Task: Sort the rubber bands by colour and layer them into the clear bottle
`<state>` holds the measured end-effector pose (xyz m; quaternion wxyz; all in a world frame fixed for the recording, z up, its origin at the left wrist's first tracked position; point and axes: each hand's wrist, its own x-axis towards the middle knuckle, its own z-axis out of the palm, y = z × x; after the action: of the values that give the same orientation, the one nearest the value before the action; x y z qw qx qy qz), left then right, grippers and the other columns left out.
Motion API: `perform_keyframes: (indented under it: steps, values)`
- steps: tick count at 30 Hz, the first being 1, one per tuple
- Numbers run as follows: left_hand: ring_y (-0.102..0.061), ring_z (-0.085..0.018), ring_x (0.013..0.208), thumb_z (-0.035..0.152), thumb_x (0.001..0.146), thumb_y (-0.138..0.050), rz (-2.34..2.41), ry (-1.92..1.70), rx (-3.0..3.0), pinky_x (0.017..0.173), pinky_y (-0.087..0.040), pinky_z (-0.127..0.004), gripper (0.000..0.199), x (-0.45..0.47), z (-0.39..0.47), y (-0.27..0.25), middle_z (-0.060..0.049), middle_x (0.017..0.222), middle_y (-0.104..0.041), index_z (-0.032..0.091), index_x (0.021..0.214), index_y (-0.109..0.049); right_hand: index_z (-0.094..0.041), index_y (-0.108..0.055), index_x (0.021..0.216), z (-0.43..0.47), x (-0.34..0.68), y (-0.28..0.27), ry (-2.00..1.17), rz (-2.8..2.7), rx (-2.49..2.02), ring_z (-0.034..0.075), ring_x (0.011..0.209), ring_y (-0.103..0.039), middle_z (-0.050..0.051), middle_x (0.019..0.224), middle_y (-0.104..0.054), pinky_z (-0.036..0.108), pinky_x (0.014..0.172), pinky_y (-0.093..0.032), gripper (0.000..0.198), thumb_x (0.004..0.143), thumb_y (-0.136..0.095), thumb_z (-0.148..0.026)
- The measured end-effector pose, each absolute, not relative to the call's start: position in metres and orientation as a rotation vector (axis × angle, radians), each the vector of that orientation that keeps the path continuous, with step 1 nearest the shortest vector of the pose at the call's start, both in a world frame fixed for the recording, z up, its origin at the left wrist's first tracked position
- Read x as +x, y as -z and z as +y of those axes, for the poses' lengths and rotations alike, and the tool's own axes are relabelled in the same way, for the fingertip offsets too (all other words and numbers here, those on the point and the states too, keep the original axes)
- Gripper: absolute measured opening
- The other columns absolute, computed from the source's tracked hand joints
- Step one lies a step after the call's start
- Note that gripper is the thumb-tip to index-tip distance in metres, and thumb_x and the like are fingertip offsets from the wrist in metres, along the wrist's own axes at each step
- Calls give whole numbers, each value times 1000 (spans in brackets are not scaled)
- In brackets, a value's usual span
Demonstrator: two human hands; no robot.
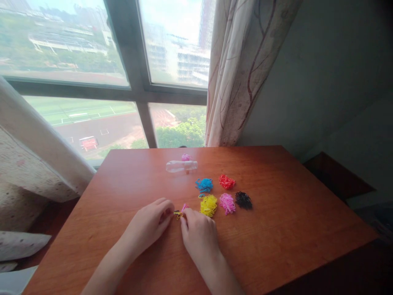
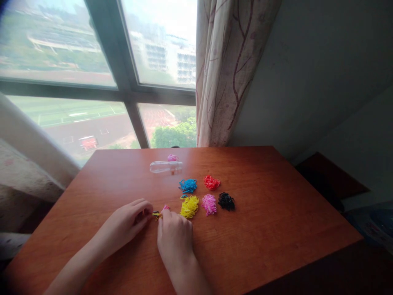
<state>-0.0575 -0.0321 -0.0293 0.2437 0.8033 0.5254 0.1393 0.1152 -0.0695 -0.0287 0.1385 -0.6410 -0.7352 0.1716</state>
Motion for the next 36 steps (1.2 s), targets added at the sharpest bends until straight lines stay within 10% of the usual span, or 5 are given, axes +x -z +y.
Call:
perform_keyframes:
  steps: [36]
  values:
    - [-62, -17, 80, 24, 93, -41, 1488, -273, 2228, 70, -42, -26, 21, -61, -32, 27, -3, 94, -63, 22, 92, -63, -25, -64, 99, -70, 121, 21, -560, -2075, -1937, 18, 82, -69, 1, 91, -74, 25, 62, -35, 11, 94, -55, -20]
